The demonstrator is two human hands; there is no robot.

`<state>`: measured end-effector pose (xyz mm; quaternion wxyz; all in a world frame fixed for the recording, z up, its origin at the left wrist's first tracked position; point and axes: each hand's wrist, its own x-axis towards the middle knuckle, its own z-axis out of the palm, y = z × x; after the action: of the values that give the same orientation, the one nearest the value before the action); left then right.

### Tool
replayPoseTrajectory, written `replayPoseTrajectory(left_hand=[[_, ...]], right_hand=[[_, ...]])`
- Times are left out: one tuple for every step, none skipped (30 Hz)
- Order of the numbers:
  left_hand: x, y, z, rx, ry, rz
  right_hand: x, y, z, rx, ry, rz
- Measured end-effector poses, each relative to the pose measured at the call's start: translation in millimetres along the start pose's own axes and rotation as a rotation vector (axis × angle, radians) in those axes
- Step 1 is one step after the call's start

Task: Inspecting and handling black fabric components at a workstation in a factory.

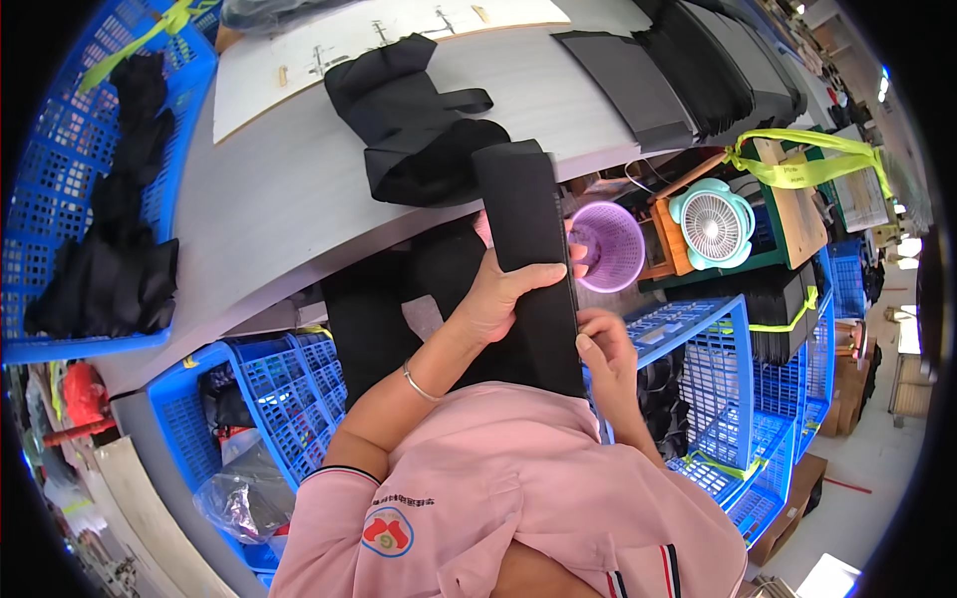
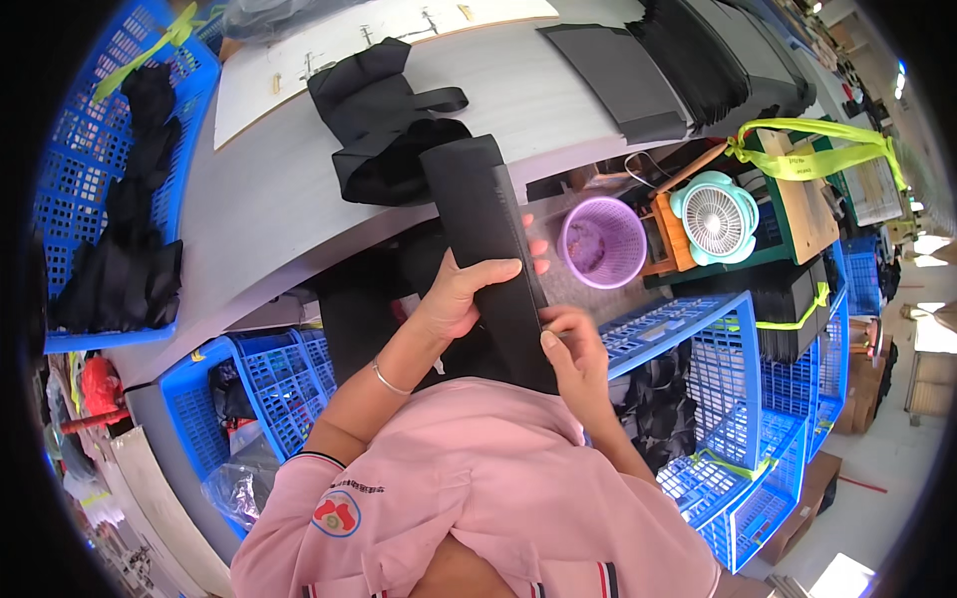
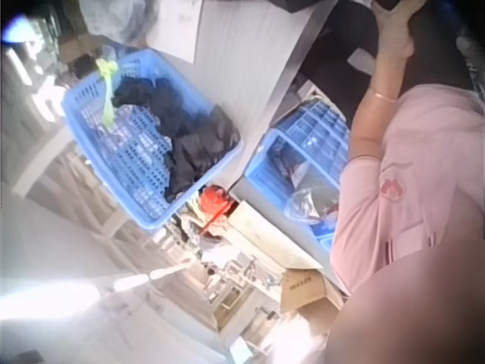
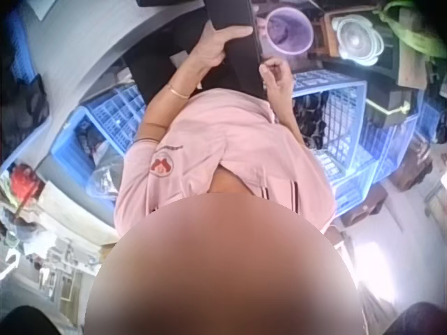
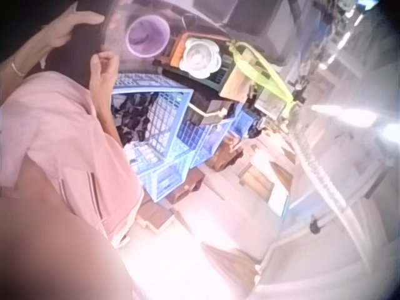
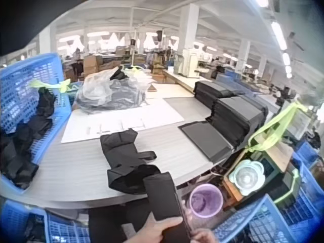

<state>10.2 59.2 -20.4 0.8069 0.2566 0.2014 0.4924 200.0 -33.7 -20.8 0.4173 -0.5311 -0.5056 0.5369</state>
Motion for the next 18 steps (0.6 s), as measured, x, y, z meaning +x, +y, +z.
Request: replayPoseTrajectory(left_hand=[[-2, 2, 3, 0.034, 0.074, -0.007], [-4, 2, 6, 0.068, 0.147, -0.011], [-6, 0, 9, 0.064, 0.146, -0.001], [-9, -3, 10, 0.059, 0.146, 0.008], [-13, -7, 11, 0.113, 0.102, 0.052], [-19, -9, 9, 0.297, 0.088, 0.08], [-27, -10, 6, 0.345, 0.161, 0.105], [-33, -10, 1, 0.392, 0.235, 0.131], [-37, -10, -4, 0.478, 0.354, 0.317], [-41, -9, -10, 0.561, 0.473, 0.502], [-47, -4, -19, 0.666, 0.627, 0.454], [-46, 2, -27, 0.595, 0.684, 0.497], [-43, 9, -36, 0.661, 0.74, 0.515], [-36, 15, -45, 0.686, 0.758, 0.564], [-29, 22, -53, 0.712, 0.777, 0.613], [-19, 29, -61, 0.696, 0.757, 0.692], [-12, 34, -68, 0.677, 0.735, 0.774], [-6, 39, -74, 0.854, 0.842, 0.791]], right_hand=[[1, 0, 6, -0.206, 0.156, -0.132], [4, -1, 11, -0.232, 0.154, -0.179], [9, -2, 15, -0.259, 0.151, -0.226], [13, -4, 18, -0.296, 0.16, -0.259], [18, -5, 21, -0.273, 0.058, -0.212], [20, -8, 23, -0.153, 0.013, -0.145], [23, -10, 23, -0.035, -0.035, -0.078], [27, -11, 23, 0.082, -0.083, -0.01], [29, -12, 22, 0.156, -0.101, -0.017], [32, -12, 21, 0.117, -0.11, -0.017], [37, -13, 20, 0.086, -0.145, -0.018], [41, -12, 20, 0.064, -0.161, -0.014], [48, -11, 21, 0.009, -0.18, 0.01], [54, -10, 23, -0.015, -0.219, -0.022], [62, -10, 25, -0.042, -0.243, -0.037], [69, -10, 27, -0.074, -0.256, -0.022], [76, -10, 30, -0.056, -0.272, -0.067], [82, -10, 32, -0.043, -0.278, -0.081]])
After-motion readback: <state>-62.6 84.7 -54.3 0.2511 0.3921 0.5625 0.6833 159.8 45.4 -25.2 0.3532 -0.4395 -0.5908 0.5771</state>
